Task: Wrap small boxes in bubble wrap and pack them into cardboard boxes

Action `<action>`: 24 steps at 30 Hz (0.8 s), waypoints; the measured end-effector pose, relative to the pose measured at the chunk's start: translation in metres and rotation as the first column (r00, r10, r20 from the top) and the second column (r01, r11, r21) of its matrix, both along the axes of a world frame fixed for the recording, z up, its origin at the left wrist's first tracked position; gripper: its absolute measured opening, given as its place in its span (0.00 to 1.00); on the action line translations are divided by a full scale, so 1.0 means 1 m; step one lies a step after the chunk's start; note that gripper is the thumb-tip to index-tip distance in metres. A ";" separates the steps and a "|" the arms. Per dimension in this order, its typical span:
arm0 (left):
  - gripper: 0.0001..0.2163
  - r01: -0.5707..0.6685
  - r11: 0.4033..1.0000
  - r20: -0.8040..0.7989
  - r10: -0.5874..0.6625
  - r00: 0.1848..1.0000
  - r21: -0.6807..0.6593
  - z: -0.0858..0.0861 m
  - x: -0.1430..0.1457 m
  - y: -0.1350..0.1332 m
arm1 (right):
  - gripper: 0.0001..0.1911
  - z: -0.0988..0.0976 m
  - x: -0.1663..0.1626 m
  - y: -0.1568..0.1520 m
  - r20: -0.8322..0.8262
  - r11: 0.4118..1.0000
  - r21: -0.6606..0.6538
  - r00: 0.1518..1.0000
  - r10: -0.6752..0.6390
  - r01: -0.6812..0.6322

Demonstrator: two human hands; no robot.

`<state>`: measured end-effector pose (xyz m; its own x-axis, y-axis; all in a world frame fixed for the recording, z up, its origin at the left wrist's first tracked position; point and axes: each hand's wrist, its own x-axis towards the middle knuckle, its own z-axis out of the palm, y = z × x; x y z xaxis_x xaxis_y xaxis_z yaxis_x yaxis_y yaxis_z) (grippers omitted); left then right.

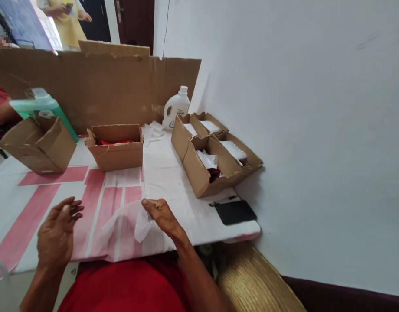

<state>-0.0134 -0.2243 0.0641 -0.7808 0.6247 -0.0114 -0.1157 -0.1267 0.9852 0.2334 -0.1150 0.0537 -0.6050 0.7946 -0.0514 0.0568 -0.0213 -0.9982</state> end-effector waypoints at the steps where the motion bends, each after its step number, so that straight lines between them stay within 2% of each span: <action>1: 0.18 -0.064 0.998 -0.173 0.063 0.983 0.000 0.003 0.004 -0.001 | 0.31 -0.003 0.001 0.001 0.016 1.000 0.002 1.000 0.000 0.000; 2: 0.16 -0.091 0.996 -0.368 0.082 0.926 -0.005 0.006 0.009 -0.002 | 0.31 -0.006 0.003 0.001 0.031 1.000 0.001 1.000 0.004 -0.004; 3: 0.15 -0.062 0.998 -0.554 0.042 0.831 -0.017 0.009 0.014 -0.003 | 0.31 -0.008 0.004 0.002 0.045 1.000 -0.005 0.999 0.010 -0.009; 5: 0.16 0.170 0.979 -0.806 -0.189 0.561 -0.111 0.011 0.027 -0.001 | 0.32 -0.008 0.007 0.001 0.065 0.999 -0.037 0.998 0.023 -0.020; 7: 0.19 0.409 0.873 -0.880 -0.392 0.266 -0.265 0.007 0.040 0.005 | 0.33 -0.005 0.009 0.000 0.061 0.996 -0.082 0.997 0.046 -0.041; 8: 0.22 0.462 0.824 -0.882 -0.442 0.164 -0.328 0.002 0.046 0.009 | 0.33 -0.003 0.011 0.000 0.049 0.992 -0.108 0.997 0.066 -0.061; 9: 0.25 0.471 0.796 -0.875 -0.474 0.097 -0.379 -0.003 0.050 0.013 | 0.33 0.000 0.013 -0.001 0.030 0.987 -0.134 0.996 0.089 -0.084; 11: 0.30 0.443 0.781 -0.857 -0.512 0.050 -0.440 -0.015 0.056 0.023 | 0.33 0.004 0.016 -0.003 -0.010 0.976 -0.176 0.991 0.132 -0.132; 13: 0.29 0.471 0.746 -0.831 -0.554 0.046 -0.471 -0.023 0.056 0.029 | 0.34 0.007 0.020 -0.005 -0.043 0.964 -0.209 0.987 0.157 -0.163; 16: 0.19 0.571 0.677 -0.789 -0.610 0.082 -0.464 -0.028 0.053 0.033 | 0.35 0.007 0.023 -0.006 -0.099 0.949 -0.254 0.981 0.168 -0.188; 18: 0.10 0.615 0.653 -0.763 -0.634 0.127 -0.441 -0.027 0.052 0.033 | 0.35 0.006 0.024 -0.006 -0.112 0.941 -0.267 0.977 0.184 -0.208; 21: 0.02 0.639 0.654 -0.756 -0.633 0.168 -0.405 -0.023 0.049 0.033 | 0.35 0.007 0.025 -0.003 -0.062 0.948 -0.240 0.978 0.201 -0.210; 24: 0.02 0.630 0.687 -0.790 -0.585 0.183 -0.363 -0.012 0.041 0.031 | 0.34 0.012 0.028 0.004 -0.008 0.962 -0.186 0.980 0.201 -0.199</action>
<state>0.0275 -0.1937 0.0522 0.2420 0.8909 0.3845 0.6426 -0.4440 0.6244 0.2612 -0.1112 0.0658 -0.7492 0.6334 -0.1938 0.0895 -0.1931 -0.9771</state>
